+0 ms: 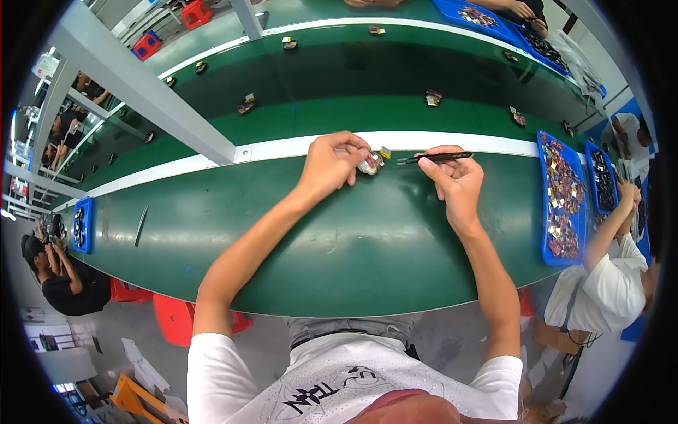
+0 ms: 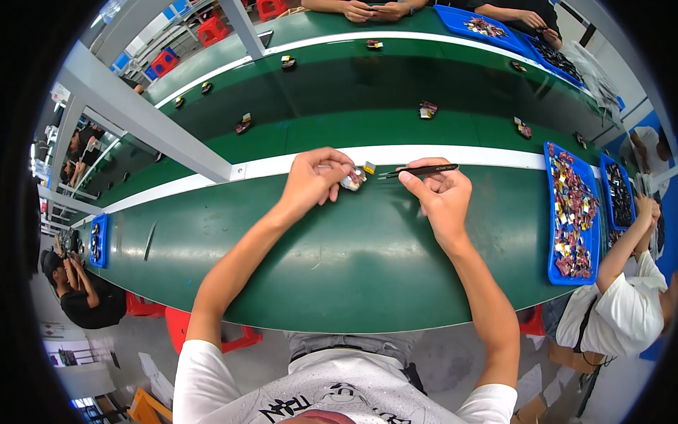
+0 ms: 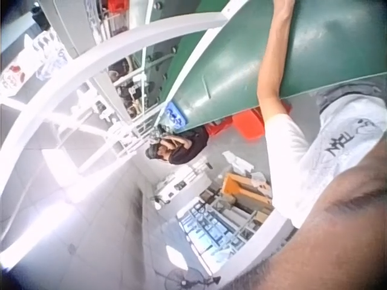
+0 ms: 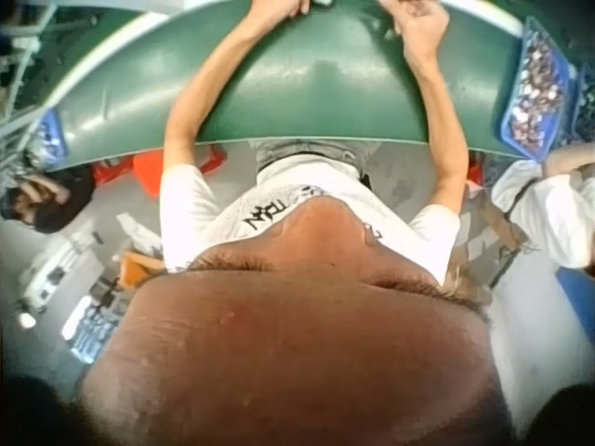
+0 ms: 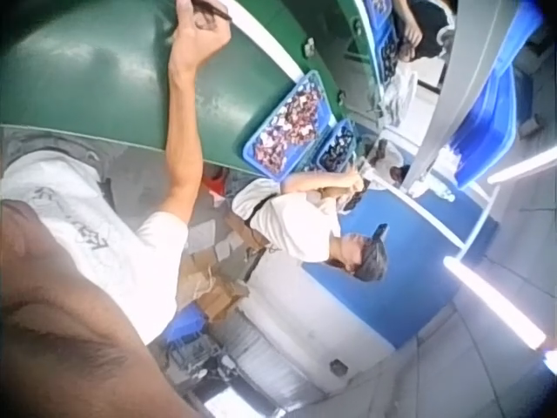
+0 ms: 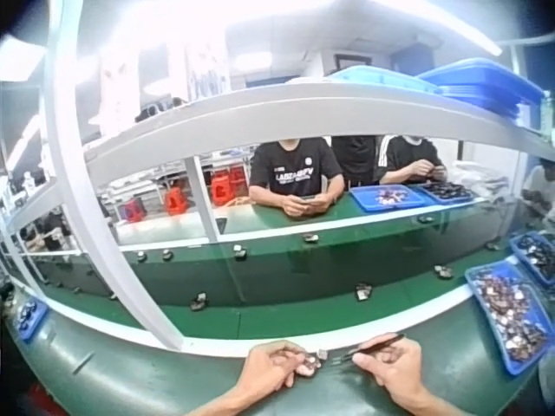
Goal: Assemble small electronic components and pins into a plastic housing.
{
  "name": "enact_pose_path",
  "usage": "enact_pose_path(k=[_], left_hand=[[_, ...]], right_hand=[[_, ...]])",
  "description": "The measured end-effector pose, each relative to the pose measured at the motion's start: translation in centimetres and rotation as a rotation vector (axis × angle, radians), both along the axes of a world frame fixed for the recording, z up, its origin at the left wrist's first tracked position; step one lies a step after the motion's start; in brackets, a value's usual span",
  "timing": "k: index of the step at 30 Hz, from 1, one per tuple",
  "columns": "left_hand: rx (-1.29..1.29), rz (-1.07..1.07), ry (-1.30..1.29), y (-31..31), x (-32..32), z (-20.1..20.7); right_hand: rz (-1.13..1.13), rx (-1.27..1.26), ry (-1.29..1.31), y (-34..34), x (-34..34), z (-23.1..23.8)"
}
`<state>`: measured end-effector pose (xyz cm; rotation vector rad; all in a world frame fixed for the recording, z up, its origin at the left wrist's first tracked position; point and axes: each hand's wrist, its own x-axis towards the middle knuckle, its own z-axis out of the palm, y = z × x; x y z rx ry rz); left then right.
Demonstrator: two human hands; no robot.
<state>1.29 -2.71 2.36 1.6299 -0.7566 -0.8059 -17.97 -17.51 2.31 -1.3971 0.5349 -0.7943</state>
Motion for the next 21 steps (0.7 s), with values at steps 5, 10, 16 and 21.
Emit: enact_pose_path(k=[5,10,16,21], left_hand=[[-0.099,0.061,-0.078,0.3,-2.6,-2.2],[-0.155,0.093,-0.214,0.2,-3.1,-2.9],[-0.18,0.116,-0.233,0.3,-3.5,-2.7],[-0.209,0.093,-0.108,0.5,-3.8,-2.4]], right_hand=[[0.044,-0.26,0.031,0.3,0.3,-0.9],[0.022,-0.397,0.094,0.7,0.2,-1.4],[-0.018,-0.525,0.15,1.1,0.2,-1.9],[-0.06,-0.592,0.146,1.6,0.3,-1.9]])
